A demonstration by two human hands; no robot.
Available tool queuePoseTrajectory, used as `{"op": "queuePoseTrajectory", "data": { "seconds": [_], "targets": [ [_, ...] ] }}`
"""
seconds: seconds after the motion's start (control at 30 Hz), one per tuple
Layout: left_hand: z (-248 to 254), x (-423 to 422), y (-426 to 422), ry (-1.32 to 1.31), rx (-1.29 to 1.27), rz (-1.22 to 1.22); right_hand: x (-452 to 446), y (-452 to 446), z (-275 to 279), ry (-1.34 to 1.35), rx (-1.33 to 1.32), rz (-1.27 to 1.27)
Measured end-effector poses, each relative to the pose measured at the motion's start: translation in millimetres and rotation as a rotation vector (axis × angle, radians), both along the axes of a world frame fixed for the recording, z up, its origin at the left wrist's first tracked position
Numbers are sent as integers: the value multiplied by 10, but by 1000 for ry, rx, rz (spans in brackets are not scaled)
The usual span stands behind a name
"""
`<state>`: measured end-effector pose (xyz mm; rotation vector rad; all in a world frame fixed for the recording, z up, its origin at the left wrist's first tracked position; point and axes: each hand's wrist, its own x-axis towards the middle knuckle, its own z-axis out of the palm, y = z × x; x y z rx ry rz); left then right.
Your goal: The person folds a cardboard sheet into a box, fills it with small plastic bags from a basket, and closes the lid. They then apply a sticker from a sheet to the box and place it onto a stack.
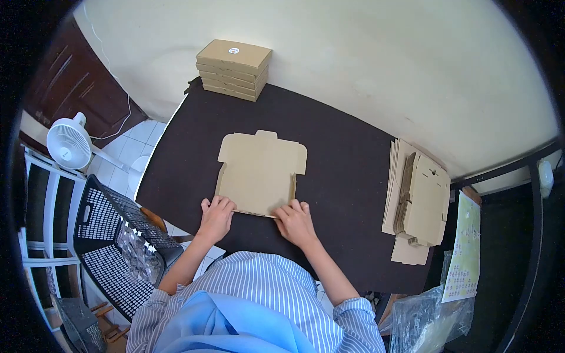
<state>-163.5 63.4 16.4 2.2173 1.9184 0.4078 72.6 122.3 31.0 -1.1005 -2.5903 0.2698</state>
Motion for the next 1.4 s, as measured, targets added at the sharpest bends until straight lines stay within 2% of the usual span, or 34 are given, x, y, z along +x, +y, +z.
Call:
{"op": "queuePoseTrajectory", "data": {
  "seconds": [0.07, 0.13, 0.23, 0.43, 0.63, 0.97, 1.2, 1.27, 1.3, 1.4],
  "targets": [
    [-51, 20, -78, 35, 19, 12, -36, -119, 1, -11, 2, 68],
    [-61, 64, -172, -86, 87, -11, -73, -215, -53, 13, 1, 65],
    [-172, 114, -217, -107, 108, -32, -134, -290, -129, 68, 41, 76],
    [-61, 159, -345, -101, 124, -45, -108, -350, -31, 77, 35, 105],
    [-155, 277, -397, -50, 119, 40, -146, -376, -118, -24, 6, 123],
    [-248, 437, -569, 22, 170, 235, -268, -444, -204, 75, -19, 183],
    [-84, 387, -740, -114, 155, 249, -350, -519, -219, 30, 7, 174],
    [112, 243, -906, -320, 292, 316, -387, -565, -149, 29, 12, 113],
    [218, 100, -1037, -360, 259, 369, -418, -591, -144, 31, 8, 92],
    [333, -555, -1540, -400, 508, 569, -527, -687, -157, 13, 5, 9]
  ]
}}
